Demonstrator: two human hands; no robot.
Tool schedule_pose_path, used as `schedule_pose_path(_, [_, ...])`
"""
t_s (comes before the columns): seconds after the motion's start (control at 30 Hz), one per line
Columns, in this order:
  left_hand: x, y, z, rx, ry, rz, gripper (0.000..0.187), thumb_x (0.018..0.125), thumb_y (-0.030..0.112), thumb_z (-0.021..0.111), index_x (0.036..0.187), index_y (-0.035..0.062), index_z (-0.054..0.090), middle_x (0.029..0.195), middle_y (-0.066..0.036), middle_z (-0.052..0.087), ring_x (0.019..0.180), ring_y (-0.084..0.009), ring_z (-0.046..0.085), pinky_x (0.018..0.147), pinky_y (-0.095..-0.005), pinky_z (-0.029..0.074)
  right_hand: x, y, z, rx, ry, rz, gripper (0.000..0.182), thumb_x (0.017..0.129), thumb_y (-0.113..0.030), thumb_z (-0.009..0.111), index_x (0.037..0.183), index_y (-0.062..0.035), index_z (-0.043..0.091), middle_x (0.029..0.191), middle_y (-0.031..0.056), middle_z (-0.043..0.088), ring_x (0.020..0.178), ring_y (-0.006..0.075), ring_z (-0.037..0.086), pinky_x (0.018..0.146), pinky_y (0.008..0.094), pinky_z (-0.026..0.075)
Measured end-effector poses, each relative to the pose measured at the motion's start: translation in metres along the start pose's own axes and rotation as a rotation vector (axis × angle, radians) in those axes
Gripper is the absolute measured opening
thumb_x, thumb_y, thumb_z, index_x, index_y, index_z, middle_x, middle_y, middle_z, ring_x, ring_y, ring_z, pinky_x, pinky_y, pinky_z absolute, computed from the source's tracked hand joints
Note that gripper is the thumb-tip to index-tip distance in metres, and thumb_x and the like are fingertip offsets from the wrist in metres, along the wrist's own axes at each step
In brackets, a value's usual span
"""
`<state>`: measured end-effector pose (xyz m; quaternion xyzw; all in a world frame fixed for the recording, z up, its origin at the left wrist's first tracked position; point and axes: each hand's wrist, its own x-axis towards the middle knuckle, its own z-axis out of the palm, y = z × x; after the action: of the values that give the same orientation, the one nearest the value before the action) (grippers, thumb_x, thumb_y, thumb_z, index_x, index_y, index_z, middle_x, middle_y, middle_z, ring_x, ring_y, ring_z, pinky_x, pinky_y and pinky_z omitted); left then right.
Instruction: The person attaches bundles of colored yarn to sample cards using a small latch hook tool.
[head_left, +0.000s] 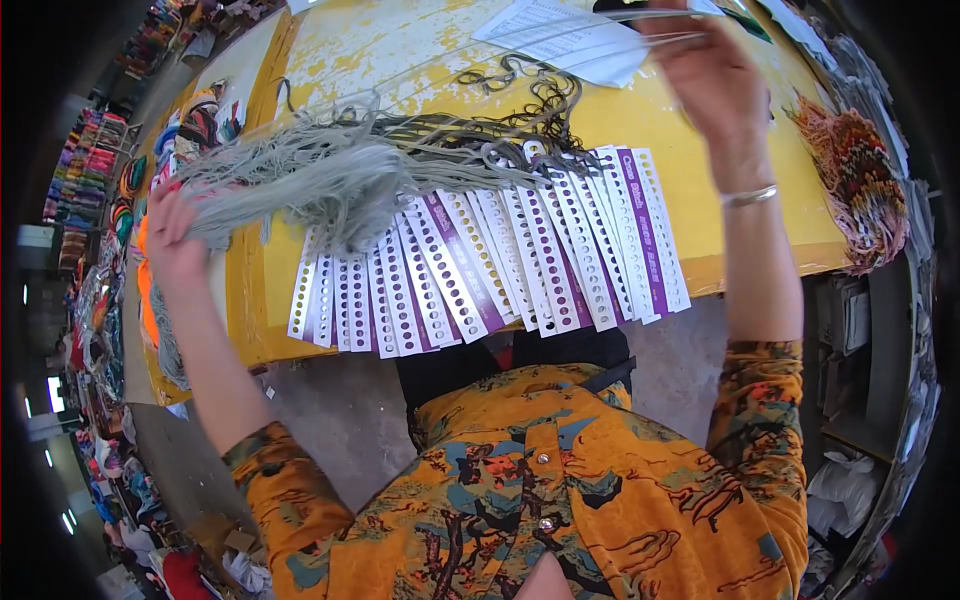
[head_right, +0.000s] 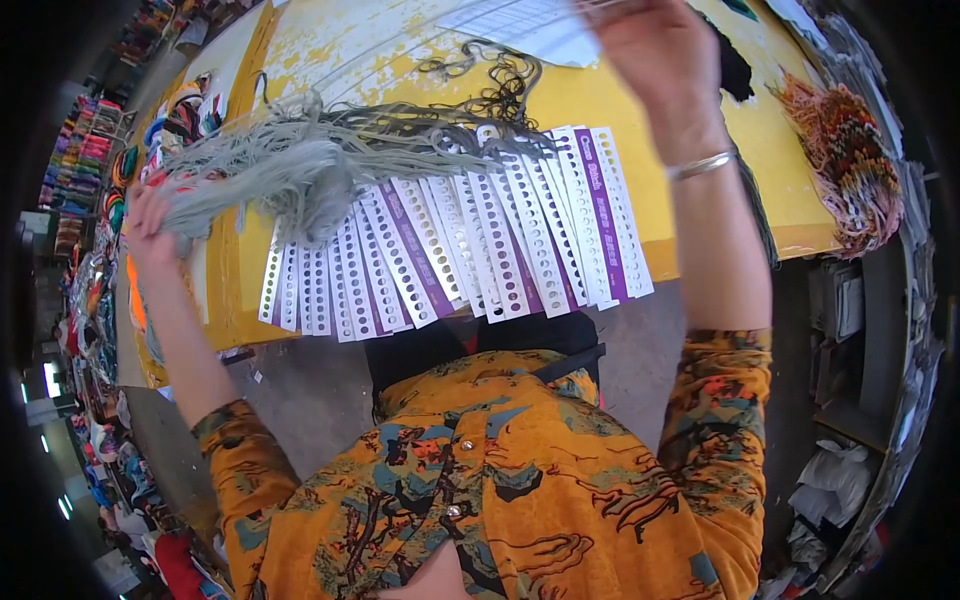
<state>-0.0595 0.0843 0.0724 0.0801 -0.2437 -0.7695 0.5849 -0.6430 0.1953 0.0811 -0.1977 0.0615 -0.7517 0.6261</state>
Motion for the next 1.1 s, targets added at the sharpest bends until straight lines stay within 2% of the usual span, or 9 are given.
schedule_pose_path(0.03, [-0.002, 0.040, -0.015, 0.036, 0.051, 0.056, 0.015, 0.099, 0.008, 0.041, 0.093, 0.0004, 0.053, 0.056, 0.002, 0.037, 0.042, -0.0049, 0.034, 0.041, -0.0193, 0.028, 0.026, -0.065, -0.050, -0.243, -0.181, 0.136, 0.026, 0.094, -0.010, 0.047, 0.106, 0.0081, 0.062, 0.121, 0.0221, 0.060, 0.116, 0.0282, 0.055, 0.107, 0.0456, 0.038])
schedule_pose_path(0.1, [-0.012, 0.104, -0.029, 0.133, 0.201, 0.124, 0.016, 0.099, 0.009, 0.040, 0.093, 0.0012, 0.052, 0.053, 0.004, 0.035, 0.039, -0.0052, 0.030, 0.039, -0.0203, 0.026, 0.025, -0.112, -0.053, -0.158, -0.211, 0.017, 0.012, 0.090, -0.005, 0.047, 0.080, 0.0009, 0.052, 0.075, 0.0089, 0.050, 0.068, 0.0199, 0.048, 0.073, 0.0321, 0.043])
schedule_pose_path(0.27, [-0.021, 0.280, -0.121, 0.251, 0.215, 0.196, 0.020, 0.101, 0.013, 0.037, 0.097, 0.0025, 0.053, 0.054, 0.005, 0.035, 0.039, -0.0049, 0.030, 0.038, -0.0205, 0.024, 0.006, -0.288, -0.062, -0.604, 0.766, -0.635, 0.018, 0.089, -0.004, 0.045, 0.072, -0.0064, 0.042, 0.061, 0.0024, 0.032, 0.051, 0.0132, 0.026, 0.048, 0.0277, 0.024])
schedule_pose_path(0.37, [-0.013, 0.266, -0.091, 0.393, 0.418, 0.370, 0.023, 0.102, 0.015, 0.036, 0.097, 0.0024, 0.055, 0.054, 0.006, 0.034, 0.039, -0.0051, 0.029, 0.038, -0.0207, 0.024, -0.027, -0.358, -0.047, -0.890, 0.963, -1.049, 0.005, 0.087, 0.000, 0.048, 0.086, -0.0030, 0.052, 0.069, 0.0062, 0.045, 0.060, 0.0158, 0.043, 0.056, 0.0275, 0.037])
schedule_pose_path(0.5, [0.032, 0.180, -0.044, 0.397, 0.236, 0.177, 0.024, 0.099, 0.011, 0.046, 0.115, -0.0034, 0.056, 0.056, 0.005, 0.034, 0.042, -0.0047, 0.028, 0.043, -0.0198, 0.025, -0.040, -0.522, -0.084, -1.287, 0.576, -1.131, 0.022, 0.083, 0.007, 0.052, 0.103, -0.0023, 0.058, 0.084, 0.0075, 0.056, 0.071, 0.0173, 0.055, 0.068, 0.0251, 0.046])
schedule_pose_path(0.6, [0.051, 0.043, 0.018, 0.307, 0.099, 0.159, 0.039, 0.100, 0.010, 0.044, 0.136, -0.0032, 0.043, 0.063, 0.002, 0.040, 0.042, -0.0051, 0.029, 0.041, -0.0205, 0.025, -0.024, -0.277, 0.013, -1.172, 0.644, -0.916, 0.029, 0.093, -0.013, 0.061, 0.119, -0.0004, 0.064, 0.067, -0.0013, 0.046, 0.056, 0.0049, 0.037, 0.048, 0.0187, 0.027])
schedule_pose_path(0.73, [0.052, -0.101, 0.054, -0.028, -0.188, -0.096, 0.047, 0.097, 0.015, 0.052, 0.139, -0.0012, 0.040, 0.085, -0.005, 0.054, 0.046, -0.0032, 0.036, 0.044, -0.0180, 0.033, -0.029, -0.147, 0.005, -1.451, 0.245, -0.297, 0.023, 0.096, -0.020, 0.059, 0.109, -0.0035, 0.068, 0.085, -0.0012, 0.063, 0.069, 0.0014, 0.049, 0.058, 0.0130, 0.039])
schedule_pose_path(0.87, [0.034, -0.214, 0.080, 0.008, -0.247, -0.242, 0.044, 0.093, 0.022, 0.060, 0.131, 0.0022, 0.052, 0.090, -0.003, 0.055, 0.056, -0.0032, 0.043, 0.045, -0.0173, 0.036, -0.029, -0.058, 0.002, -1.487, -0.209, 0.098, 0.022, 0.097, -0.020, 0.055, 0.105, -0.0032, 0.068, 0.087, -0.0002, 0.064, 0.079, 0.0033, 0.056, 0.068, 0.0172, 0.046])
schedule_pose_path(1.1, [0.012, -0.315, 0.110, 0.550, -0.265, -0.393, 0.046, 0.092, 0.021, 0.062, 0.133, 0.0046, 0.051, 0.111, -0.006, 0.062, 0.060, -0.0035, 0.042, 0.043, -0.0149, 0.028, -0.032, 0.008, -0.023, -1.151, -0.236, 0.472, 0.026, 0.098, -0.027, 0.054, 0.083, -0.0063, 0.061, 0.079, 0.0043, 0.067, 0.075, 0.0095, 0.063, 0.071, 0.0242, 0.050])
